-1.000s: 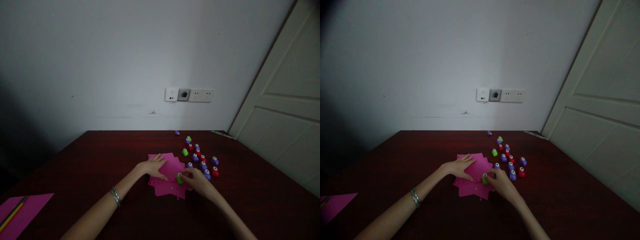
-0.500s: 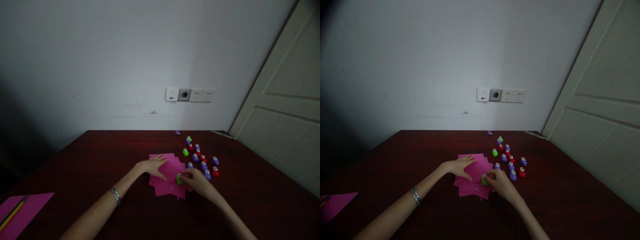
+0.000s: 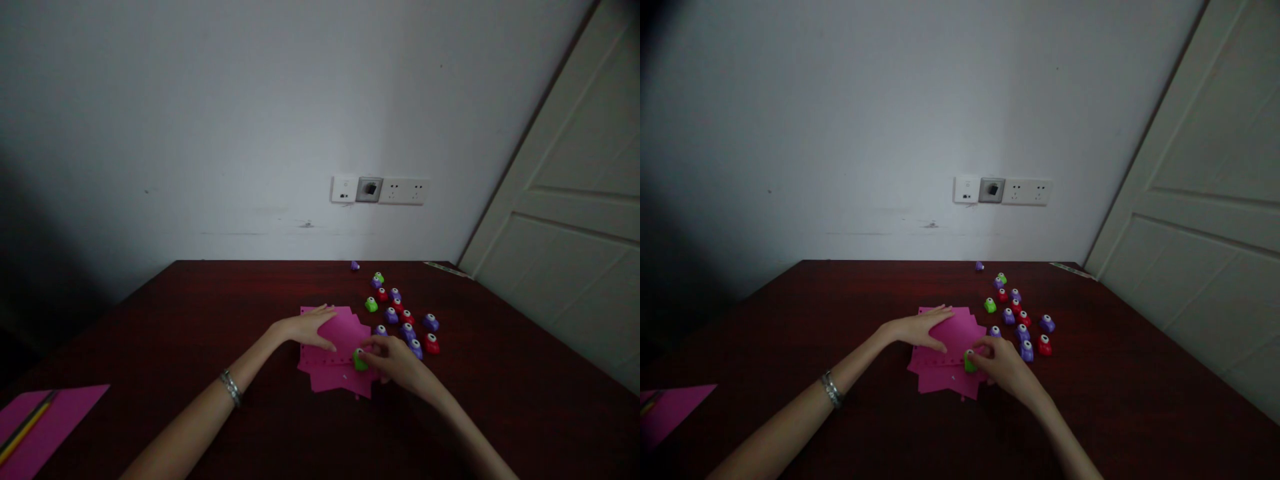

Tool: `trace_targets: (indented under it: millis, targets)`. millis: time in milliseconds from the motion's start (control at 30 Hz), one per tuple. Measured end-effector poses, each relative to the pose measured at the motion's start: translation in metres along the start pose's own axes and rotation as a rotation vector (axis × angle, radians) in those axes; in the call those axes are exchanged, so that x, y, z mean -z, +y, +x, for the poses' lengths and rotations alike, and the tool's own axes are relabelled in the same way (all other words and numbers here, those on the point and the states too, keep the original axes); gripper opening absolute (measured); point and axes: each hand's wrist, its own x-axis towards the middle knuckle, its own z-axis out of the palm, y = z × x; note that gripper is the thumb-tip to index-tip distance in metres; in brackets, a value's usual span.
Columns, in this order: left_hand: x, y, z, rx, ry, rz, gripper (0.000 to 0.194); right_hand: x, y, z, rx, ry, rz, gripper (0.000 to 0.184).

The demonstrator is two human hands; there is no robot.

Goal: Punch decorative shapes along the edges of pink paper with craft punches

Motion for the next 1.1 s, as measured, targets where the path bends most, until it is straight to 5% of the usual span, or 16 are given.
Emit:
trace_targets:
  millis: [233,333,467,667,1100]
  targets:
    - [0.017,0.011,-0.001,-0.067,0.26,0.031,0.031,0.013,-0.006,0.004,-0.086,-0.043,0.113,0.026]
    - [0.019,0.018,0.001,-0.023,0.3,0.027,0.025,0.019,-0.012,0.006,-0.115,-0.094,0.089,0.027]
    - [0.008,0.022,0.001,-0.001,0.186,0.104,0.036,0.025,-0.014,0.011,-0.114,-0.2,0.02,0.033]
    - [-0.015,0.012,-0.005,0.092,-0.071,0.245,0.091,0.026,-0.011,0.016,-0.122,-0.257,0.012,0.035]
    - [-0.009,0.01,-0.009,0.065,-0.108,0.121,0.093,0.025,-0.011,0.012,-0.086,-0.326,0.0,0.043]
